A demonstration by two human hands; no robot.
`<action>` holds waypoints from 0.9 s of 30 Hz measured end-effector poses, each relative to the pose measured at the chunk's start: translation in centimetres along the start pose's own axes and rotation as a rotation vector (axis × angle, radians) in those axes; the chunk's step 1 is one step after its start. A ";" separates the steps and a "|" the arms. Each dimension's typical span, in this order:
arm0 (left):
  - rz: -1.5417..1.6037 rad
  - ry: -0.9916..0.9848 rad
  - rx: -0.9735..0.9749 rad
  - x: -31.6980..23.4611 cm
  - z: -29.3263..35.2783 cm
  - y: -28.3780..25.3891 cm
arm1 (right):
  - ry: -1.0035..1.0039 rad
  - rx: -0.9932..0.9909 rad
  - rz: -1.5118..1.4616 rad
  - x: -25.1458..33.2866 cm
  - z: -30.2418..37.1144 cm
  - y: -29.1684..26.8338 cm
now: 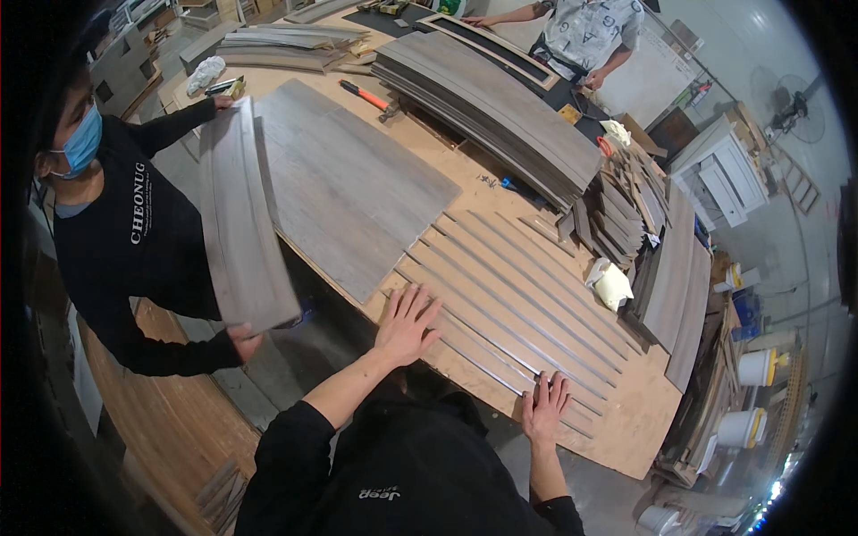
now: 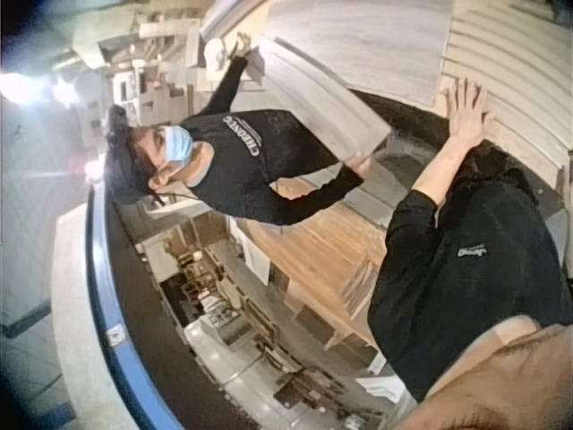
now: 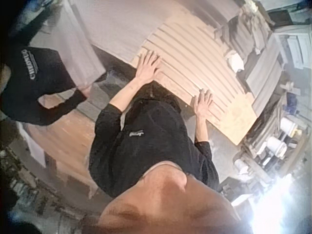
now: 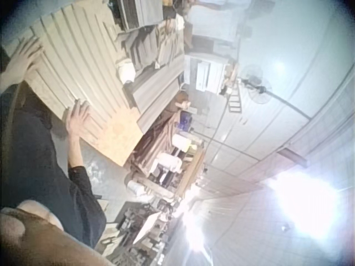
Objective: Assembling wooden furniture panels using glue and a pneumatic nailer.
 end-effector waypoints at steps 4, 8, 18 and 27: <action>-0.015 -0.024 0.022 0.6 -1.5 0.1 | 0.083 0.038 -0.099 -0.4 -2.2 0.3; -0.021 -0.022 0.016 1.6 -3.5 0.4 | 0.037 0.059 -0.122 5.1 -8.1 0.0; -0.035 -0.069 -0.002 0.4 -3.4 1.5 | 0.001 0.194 -0.029 5.8 -9.7 2.6; -0.027 -0.033 -0.039 2.8 -4.6 1.0 | -0.009 0.094 -0.128 7.6 -10.8 2.3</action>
Point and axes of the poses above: each hand's wrist, its own z-axis away from the middle knuckle, its own y-axis out of the palm, x = y × z, the point moved 5 cm from there along -z, towards the middle knuckle, and after that the axes turned 13 degrees about y, right-handed, at the moved point
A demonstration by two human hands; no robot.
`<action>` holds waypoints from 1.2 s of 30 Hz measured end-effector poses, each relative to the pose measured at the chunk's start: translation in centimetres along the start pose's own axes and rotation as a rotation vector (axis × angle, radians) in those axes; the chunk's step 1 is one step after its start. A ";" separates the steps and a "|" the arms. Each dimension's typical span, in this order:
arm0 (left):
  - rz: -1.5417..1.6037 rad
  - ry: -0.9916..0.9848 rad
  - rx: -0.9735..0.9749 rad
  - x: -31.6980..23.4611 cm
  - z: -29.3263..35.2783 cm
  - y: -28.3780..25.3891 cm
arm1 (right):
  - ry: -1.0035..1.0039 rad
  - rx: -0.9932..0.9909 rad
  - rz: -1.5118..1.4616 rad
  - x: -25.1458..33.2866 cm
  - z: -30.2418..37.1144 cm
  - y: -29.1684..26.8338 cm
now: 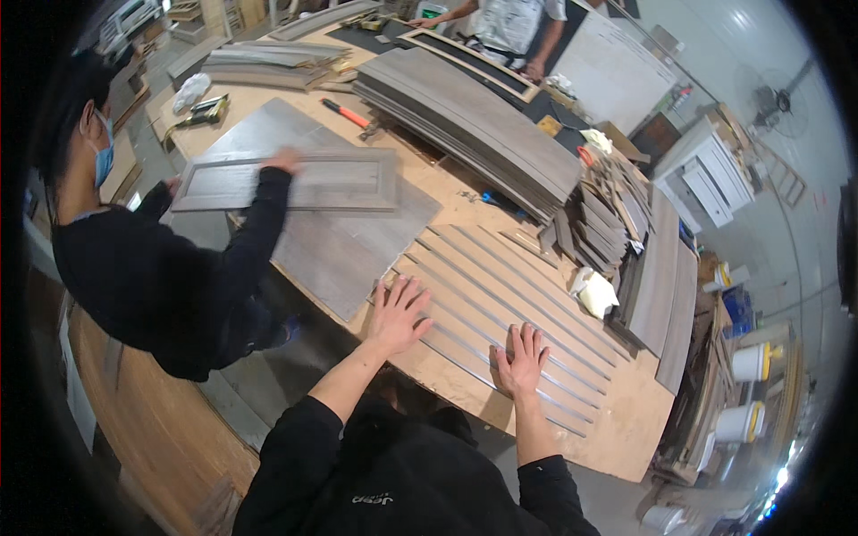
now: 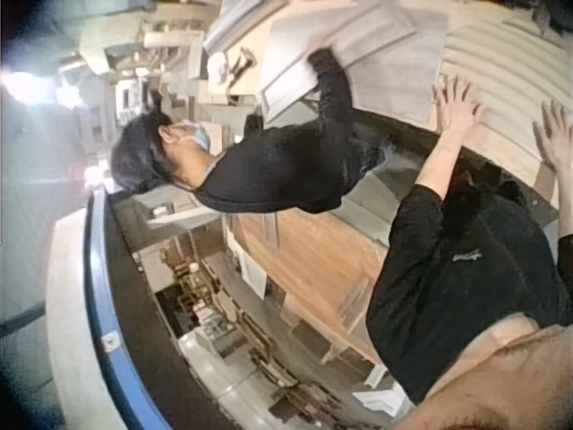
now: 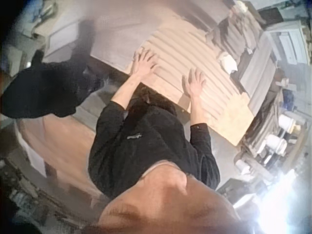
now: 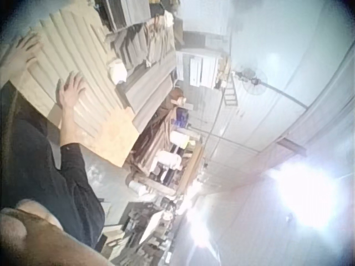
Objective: Assembling wooden furniture panels using glue and a pneumatic nailer.
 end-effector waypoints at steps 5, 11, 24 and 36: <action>-0.009 -0.035 -0.110 -1.0 2.4 -0.6 | -0.008 -0.041 -0.020 -1.3 4.0 -1.6; 0.111 -0.159 -0.031 -5.2 12.3 -0.9 | -0.016 0.024 0.100 -0.6 6.2 -1.0; 0.239 -1.358 -0.176 -20.7 40.4 5.2 | -1.077 0.353 -0.400 17.7 12.1 3.8; 0.563 -2.300 -0.794 -39.5 59.1 14.1 | -1.315 0.797 -0.096 22.1 28.5 14.2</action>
Point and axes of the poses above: each hand's wrist, its own z-axis away from the middle knuckle, its own y-axis out of the palm, x = y × z, the point moved 5 cm from there along -z, towards the middle knuckle, and after that the axes turned 13 degrees about y, right-handed, at the moved point
